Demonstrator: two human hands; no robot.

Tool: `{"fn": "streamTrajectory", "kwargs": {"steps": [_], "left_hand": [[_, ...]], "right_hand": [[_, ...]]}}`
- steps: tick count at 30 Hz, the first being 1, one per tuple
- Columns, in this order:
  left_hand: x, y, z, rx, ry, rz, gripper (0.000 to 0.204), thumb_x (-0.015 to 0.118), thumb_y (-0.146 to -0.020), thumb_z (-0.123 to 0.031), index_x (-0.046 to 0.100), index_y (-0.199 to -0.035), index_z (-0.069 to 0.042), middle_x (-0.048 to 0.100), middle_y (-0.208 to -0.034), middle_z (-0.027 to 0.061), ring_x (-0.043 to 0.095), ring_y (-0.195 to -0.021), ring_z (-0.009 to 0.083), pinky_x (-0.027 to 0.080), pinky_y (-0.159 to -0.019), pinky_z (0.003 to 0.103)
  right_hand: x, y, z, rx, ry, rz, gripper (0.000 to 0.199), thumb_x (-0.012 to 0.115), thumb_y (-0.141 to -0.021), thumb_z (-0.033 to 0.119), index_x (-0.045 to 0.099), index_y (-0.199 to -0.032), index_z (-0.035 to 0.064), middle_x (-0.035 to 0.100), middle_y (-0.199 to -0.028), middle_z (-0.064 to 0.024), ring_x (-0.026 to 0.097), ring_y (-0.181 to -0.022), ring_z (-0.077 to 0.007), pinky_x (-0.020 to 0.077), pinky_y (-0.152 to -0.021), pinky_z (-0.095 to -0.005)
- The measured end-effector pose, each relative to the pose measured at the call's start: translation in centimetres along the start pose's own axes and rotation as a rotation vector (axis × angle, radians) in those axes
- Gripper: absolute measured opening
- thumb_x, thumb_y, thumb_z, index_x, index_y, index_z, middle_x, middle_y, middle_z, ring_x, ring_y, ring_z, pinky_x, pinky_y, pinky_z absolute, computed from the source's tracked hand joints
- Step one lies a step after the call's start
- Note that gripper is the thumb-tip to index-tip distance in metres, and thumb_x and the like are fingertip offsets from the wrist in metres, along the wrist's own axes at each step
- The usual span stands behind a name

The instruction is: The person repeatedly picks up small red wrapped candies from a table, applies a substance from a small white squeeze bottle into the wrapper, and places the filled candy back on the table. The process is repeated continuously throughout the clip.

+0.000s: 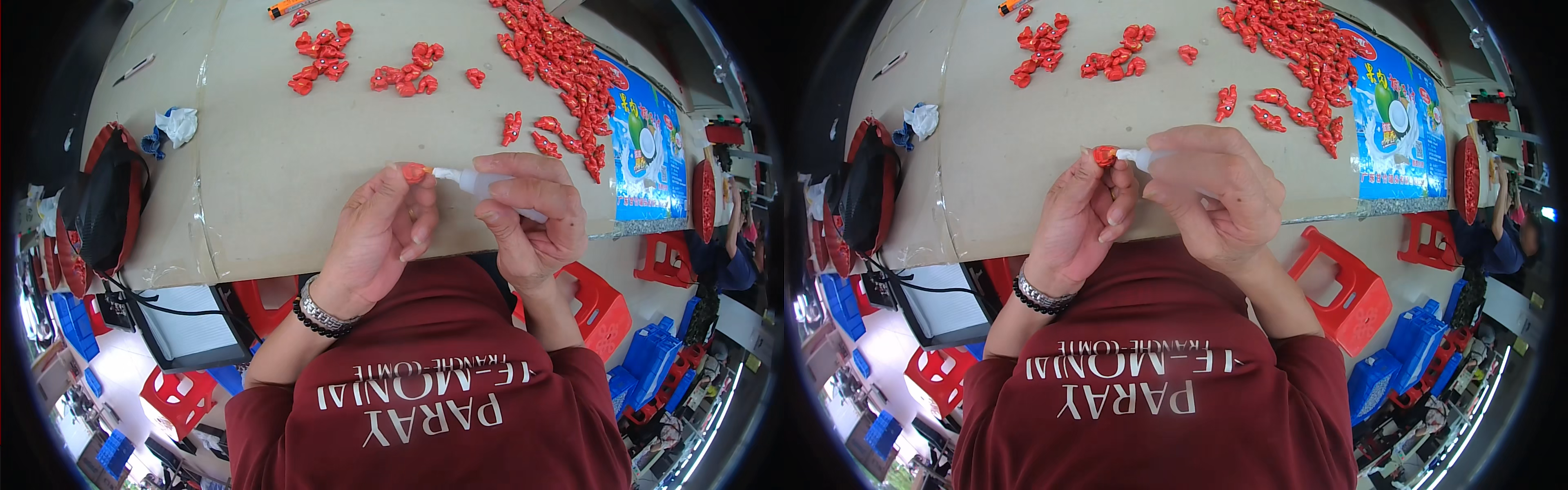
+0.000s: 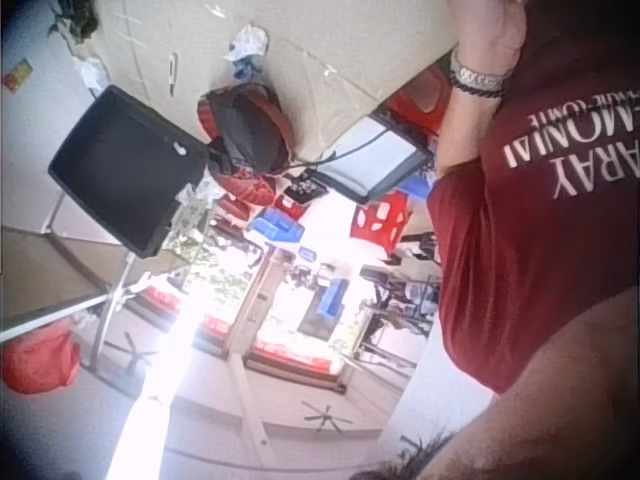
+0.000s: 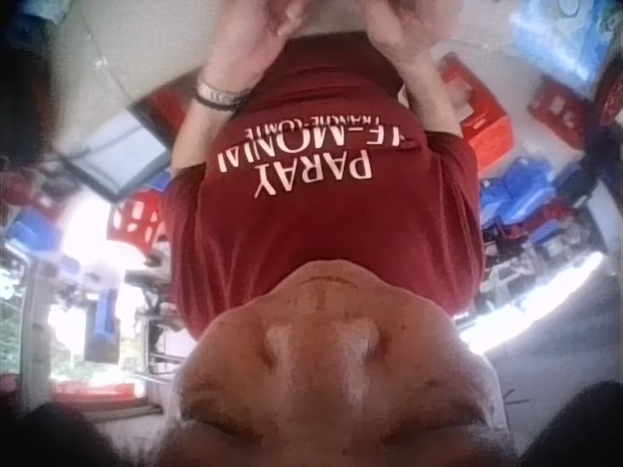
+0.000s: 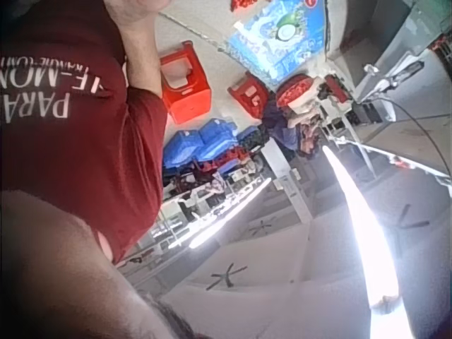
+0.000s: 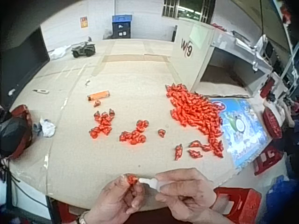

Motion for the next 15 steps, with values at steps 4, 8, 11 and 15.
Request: {"fn": "streamTrajectory", "kwargs": {"steps": [4,8,11,15], "left_hand": [[-0.24,-0.16,0.21,-0.007,0.051,0.076,0.029,0.045,-0.098,-0.036,0.057,-0.100,-0.009,0.059,-0.089,0.0010,0.048,-0.060,0.0093,0.033,-0.043,0.021],[-0.27,-0.10,0.28,-0.017,0.051,0.076,0.029,0.045,-0.098,-0.035,0.057,-0.100,-0.009,0.059,-0.089,0.0011,0.048,-0.060,0.0093,0.033,-0.043,0.021],[-0.30,-0.13,0.34,-0.019,0.052,0.077,0.029,0.045,-0.098,-0.035,0.057,-0.100,-0.009,0.059,-0.089,0.0011,0.048,-0.060,0.0094,0.033,-0.043,0.021],[-0.14,-0.10,0.24,-0.015,0.042,0.082,0.029,0.045,-0.098,-0.035,0.057,-0.100,-0.009,0.058,-0.090,0.0014,0.048,-0.060,0.0095,0.033,-0.043,0.020]], "right_hand": [[-0.29,0.06,0.19,0.013,-0.028,-0.040,0.020,0.074,-0.072,-0.001,0.061,-0.087,-0.0003,0.066,-0.090,-0.0192,0.064,-0.071,-0.0209,0.0509,-0.055,-0.0266],[-0.17,-0.02,0.18,-0.002,-0.015,-0.023,0.020,0.074,-0.071,-0.001,0.061,-0.087,0.0000,0.066,-0.090,-0.0192,0.064,-0.072,-0.0211,0.0509,-0.056,-0.0267],[-0.03,-0.01,0.13,0.009,-0.001,-0.011,0.020,0.074,-0.072,-0.002,0.061,-0.087,0.0001,0.065,-0.089,-0.0191,0.064,-0.072,-0.0210,0.0509,-0.055,-0.0267],[0.05,0.00,0.09,0.003,0.004,-0.005,0.019,0.073,-0.072,-0.002,0.061,-0.087,0.0000,0.065,-0.089,-0.0189,0.064,-0.071,-0.0206,0.0503,-0.054,-0.0262]]}}
Point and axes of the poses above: each hand's wrist, its own y-axis away from the middle knuckle, its own x-axis out of the palm, z = x × y, the point moved 9 cm from there along -y, towards the middle knuckle
